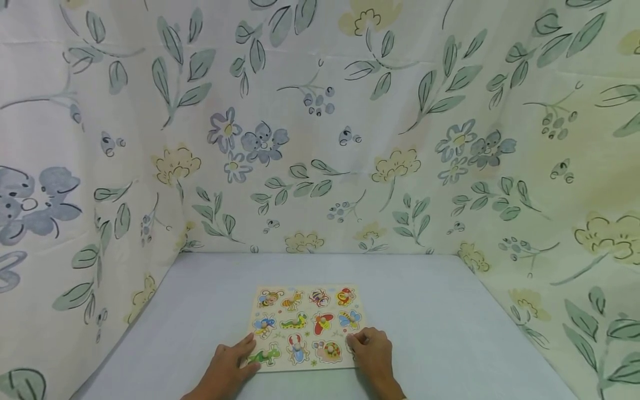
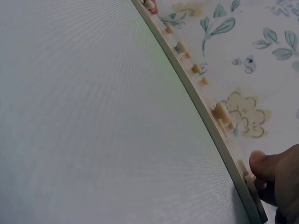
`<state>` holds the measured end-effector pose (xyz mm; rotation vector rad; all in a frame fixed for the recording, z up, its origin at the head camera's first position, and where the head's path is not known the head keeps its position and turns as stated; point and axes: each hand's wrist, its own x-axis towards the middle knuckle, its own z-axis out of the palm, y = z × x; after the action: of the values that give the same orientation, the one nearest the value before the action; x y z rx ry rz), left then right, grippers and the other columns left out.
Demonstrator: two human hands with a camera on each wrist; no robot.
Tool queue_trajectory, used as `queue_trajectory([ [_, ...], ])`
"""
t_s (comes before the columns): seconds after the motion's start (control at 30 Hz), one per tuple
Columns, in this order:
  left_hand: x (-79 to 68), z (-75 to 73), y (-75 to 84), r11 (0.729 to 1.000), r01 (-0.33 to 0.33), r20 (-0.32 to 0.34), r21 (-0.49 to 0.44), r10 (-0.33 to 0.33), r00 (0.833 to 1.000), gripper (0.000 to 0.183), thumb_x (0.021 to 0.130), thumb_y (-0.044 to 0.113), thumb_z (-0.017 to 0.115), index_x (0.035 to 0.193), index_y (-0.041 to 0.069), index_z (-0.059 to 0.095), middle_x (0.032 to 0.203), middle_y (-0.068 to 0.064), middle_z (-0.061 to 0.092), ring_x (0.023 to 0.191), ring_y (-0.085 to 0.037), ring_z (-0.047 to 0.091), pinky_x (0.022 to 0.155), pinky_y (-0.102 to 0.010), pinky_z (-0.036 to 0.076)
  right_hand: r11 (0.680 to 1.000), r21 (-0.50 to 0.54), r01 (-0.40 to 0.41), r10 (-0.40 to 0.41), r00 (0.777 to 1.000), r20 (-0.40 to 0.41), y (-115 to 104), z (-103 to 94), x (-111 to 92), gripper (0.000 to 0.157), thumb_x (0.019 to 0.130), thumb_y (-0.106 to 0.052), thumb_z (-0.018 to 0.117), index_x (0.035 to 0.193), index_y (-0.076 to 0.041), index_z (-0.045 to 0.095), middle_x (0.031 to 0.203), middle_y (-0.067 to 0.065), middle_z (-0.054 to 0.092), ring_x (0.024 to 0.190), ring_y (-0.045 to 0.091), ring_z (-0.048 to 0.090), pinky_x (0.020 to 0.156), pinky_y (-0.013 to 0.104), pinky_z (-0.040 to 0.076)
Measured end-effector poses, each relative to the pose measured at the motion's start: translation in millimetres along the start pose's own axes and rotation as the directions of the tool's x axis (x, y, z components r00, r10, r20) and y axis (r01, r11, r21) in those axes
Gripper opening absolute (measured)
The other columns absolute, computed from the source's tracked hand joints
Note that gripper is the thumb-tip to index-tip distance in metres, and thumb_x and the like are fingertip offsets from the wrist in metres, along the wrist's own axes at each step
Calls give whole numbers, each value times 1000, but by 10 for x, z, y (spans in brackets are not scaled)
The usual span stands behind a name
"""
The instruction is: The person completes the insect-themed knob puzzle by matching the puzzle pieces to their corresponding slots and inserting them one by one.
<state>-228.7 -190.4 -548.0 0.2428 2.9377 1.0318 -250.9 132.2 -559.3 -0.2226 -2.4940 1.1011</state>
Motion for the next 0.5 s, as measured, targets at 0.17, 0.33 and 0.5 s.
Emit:
queue_trajectory([
  [0.17, 17, -3, -4, 1000, 17, 12, 13, -17, 1000, 67, 78, 41, 76, 130, 3, 59, 145, -7, 45, 79, -16, 36, 70, -32, 35, 999, -13, 48, -47, 999, 12, 2, 9, 32, 22, 76, -13, 82, 63, -16, 66, 60, -9, 52, 64, 12, 46, 60, 30, 37],
  [0.33, 20, -3, -7, 1000, 7, 12, 3, -7, 1000, 67, 78, 41, 76, 130, 3, 59, 145, -7, 45, 80, -16, 36, 71, -32, 35, 997, -41, 59, -58, 998, 24, 14, 19, 42, 22, 76, -14, 83, 62, -16, 66, 62, -9, 52, 65, 11, 46, 59, 29, 37],
  [0.5, 9, -4, 10, 1000, 2, -2, 14, -2, 1000, 65, 78, 40, 77, 129, 3, 60, 144, -7, 46, 79, -16, 36, 70, -31, 35, 998, -34, 62, -61, 998, 29, 17, 24, 32, 23, 75, -12, 83, 61, -16, 65, 62, -9, 52, 66, 12, 46, 60, 29, 37],
])
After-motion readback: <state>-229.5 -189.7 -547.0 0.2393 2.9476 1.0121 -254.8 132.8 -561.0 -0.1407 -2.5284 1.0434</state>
